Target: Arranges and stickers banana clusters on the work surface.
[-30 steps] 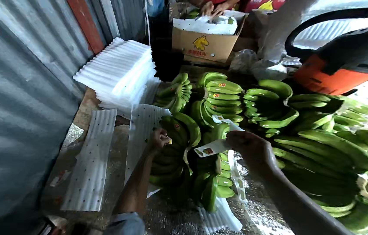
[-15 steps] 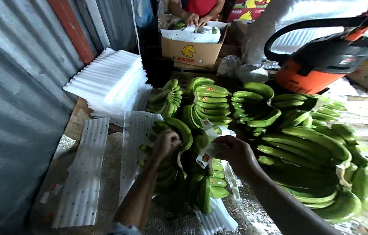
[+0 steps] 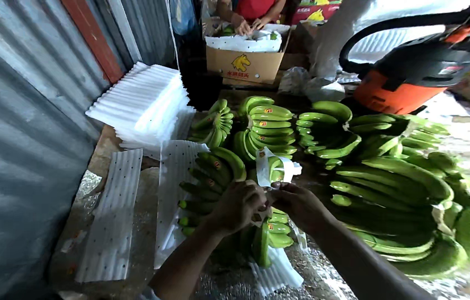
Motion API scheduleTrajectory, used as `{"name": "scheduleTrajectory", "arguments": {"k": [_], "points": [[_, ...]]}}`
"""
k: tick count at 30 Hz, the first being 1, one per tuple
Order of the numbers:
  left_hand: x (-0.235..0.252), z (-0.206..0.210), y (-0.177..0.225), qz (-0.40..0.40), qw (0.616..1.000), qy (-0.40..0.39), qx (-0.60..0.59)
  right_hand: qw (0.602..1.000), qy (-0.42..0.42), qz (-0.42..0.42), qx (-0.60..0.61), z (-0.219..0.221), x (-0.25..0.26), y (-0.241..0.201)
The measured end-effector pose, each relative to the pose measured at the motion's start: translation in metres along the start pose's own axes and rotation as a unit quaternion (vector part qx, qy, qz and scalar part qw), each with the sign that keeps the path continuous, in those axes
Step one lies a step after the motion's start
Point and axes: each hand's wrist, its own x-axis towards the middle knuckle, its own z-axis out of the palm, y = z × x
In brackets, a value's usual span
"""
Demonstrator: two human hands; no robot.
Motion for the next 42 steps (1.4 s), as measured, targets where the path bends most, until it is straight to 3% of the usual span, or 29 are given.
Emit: {"name": "scheduleTrajectory", "arguments": {"k": [2,4,8,14,17,18,20,22,23,26,29,36,37,38,40,42], "points": [[-0.008,-0.007,-0.003,-0.082,0.993,0.025,-0.079,0.999,0.003,-0.033,-0.028,-0.006,0.000,0.001],[-0.015,-0.015,-0.006,-0.111,0.988,0.022,-0.101,0.998,0.001,-0.036,-0.050,-0.006,-0.001,-0.002],[-0.015,-0.018,0.007,-0.038,0.998,-0.045,-0.021,0.994,-0.041,-0.002,-0.105,0.010,-0.011,-0.005],[-0.022,-0.015,0.010,0.099,0.991,0.027,0.084,0.993,-0.088,0.064,-0.048,0.019,-0.016,-0.001],[-0.030,-0.015,0.014,0.086,0.992,0.051,0.072,0.995,-0.079,0.056,-0.040,0.017,-0.014,0.005],[-0.035,-0.015,0.014,0.034,0.997,0.061,0.025,0.995,-0.068,0.028,-0.061,0.015,-0.013,0.006],[-0.040,-0.026,0.016,-0.174,0.977,0.074,-0.101,0.992,-0.037,-0.036,-0.114,0.007,-0.009,0.006],[-0.042,-0.043,0.002,-0.434,0.884,0.033,-0.169,0.987,-0.008,-0.072,-0.144,-0.003,-0.004,0.003],[-0.048,-0.044,-0.013,-0.521,0.831,0.013,-0.195,0.986,0.001,-0.082,-0.147,-0.007,-0.003,0.002],[-0.078,-0.028,-0.052,-0.644,0.725,-0.005,-0.243,0.982,0.003,-0.101,-0.158,-0.007,-0.005,0.001],[-0.093,-0.008,-0.063,-0.694,0.693,-0.020,-0.194,0.961,-0.018,-0.111,-0.251,-0.002,-0.010,0.002],[-0.074,-0.012,-0.062,-0.658,0.714,-0.230,0.056,0.948,-0.029,-0.110,-0.299,0.002,-0.011,0.007],[-0.069,-0.015,-0.057,-0.631,0.739,-0.227,0.058,0.955,-0.026,-0.101,-0.279,0.003,-0.011,0.007],[-0.064,-0.019,-0.048,-0.584,0.788,-0.192,0.030,0.962,-0.025,-0.092,-0.254,0.003,-0.011,0.006],[-0.052,-0.016,-0.025,-0.436,0.893,-0.095,-0.052,0.974,-0.020,-0.074,-0.216,0.005,-0.013,0.007],[-0.034,-0.010,0.003,-0.282,0.953,-0.048,-0.101,0.980,-0.022,-0.055,-0.189,0.007,-0.014,0.008]]}}
